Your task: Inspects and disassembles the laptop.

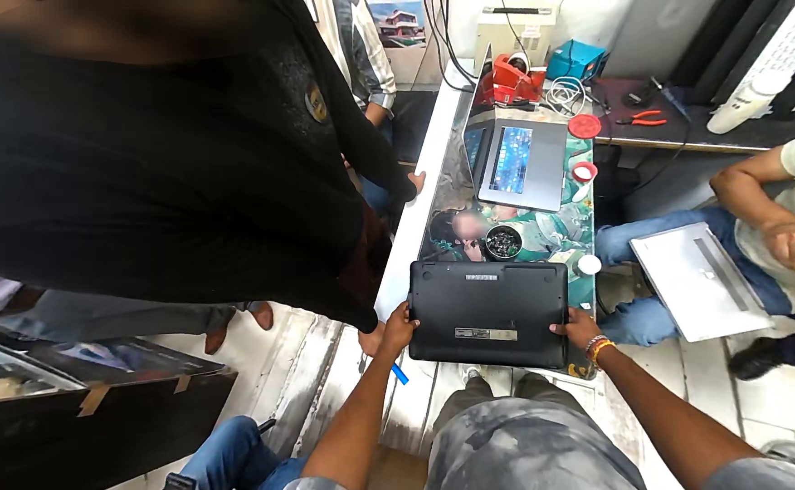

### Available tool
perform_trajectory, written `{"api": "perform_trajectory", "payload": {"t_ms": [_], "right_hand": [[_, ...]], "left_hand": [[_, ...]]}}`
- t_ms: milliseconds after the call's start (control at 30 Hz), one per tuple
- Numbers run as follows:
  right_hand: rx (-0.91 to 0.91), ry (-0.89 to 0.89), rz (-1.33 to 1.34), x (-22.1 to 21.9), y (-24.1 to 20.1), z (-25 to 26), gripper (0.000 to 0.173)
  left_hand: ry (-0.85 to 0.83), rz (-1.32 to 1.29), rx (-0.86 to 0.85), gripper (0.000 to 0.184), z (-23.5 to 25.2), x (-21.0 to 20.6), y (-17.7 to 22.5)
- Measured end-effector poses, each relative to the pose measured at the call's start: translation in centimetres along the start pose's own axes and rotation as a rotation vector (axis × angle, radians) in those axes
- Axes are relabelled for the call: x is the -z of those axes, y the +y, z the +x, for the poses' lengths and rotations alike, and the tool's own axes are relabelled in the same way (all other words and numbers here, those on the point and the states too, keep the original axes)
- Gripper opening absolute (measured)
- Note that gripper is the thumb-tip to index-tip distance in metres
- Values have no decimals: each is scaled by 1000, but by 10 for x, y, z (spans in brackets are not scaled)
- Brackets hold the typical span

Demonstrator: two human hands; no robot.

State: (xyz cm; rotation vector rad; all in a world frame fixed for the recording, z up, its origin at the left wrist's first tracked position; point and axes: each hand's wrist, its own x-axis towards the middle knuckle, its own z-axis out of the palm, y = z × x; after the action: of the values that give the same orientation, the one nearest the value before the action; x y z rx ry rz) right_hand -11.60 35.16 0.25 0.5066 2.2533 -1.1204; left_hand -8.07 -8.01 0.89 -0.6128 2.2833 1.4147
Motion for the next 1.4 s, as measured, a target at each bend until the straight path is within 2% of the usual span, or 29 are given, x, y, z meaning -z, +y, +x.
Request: {"api": "perform_trajectory", "payload": {"t_ms": [300,467,767,1067,1400], "right_hand": [[29,9,-10,0,7,6,46],[11,22,31,0,-3,-7,48],[94,71,65,-1,0,-26,48],[194,133,105,5,-6,-40,47],[368,204,222,3,22,-52,48]], "left_hand": [[16,-20,1,57,-1,0,7],[25,-2,4,59,-3,0,8],[64,42,-22,55,-19,3,16],[116,-52,-82,51,-28,4,19],[183,-112,-252,44,-43,6,10]]}}
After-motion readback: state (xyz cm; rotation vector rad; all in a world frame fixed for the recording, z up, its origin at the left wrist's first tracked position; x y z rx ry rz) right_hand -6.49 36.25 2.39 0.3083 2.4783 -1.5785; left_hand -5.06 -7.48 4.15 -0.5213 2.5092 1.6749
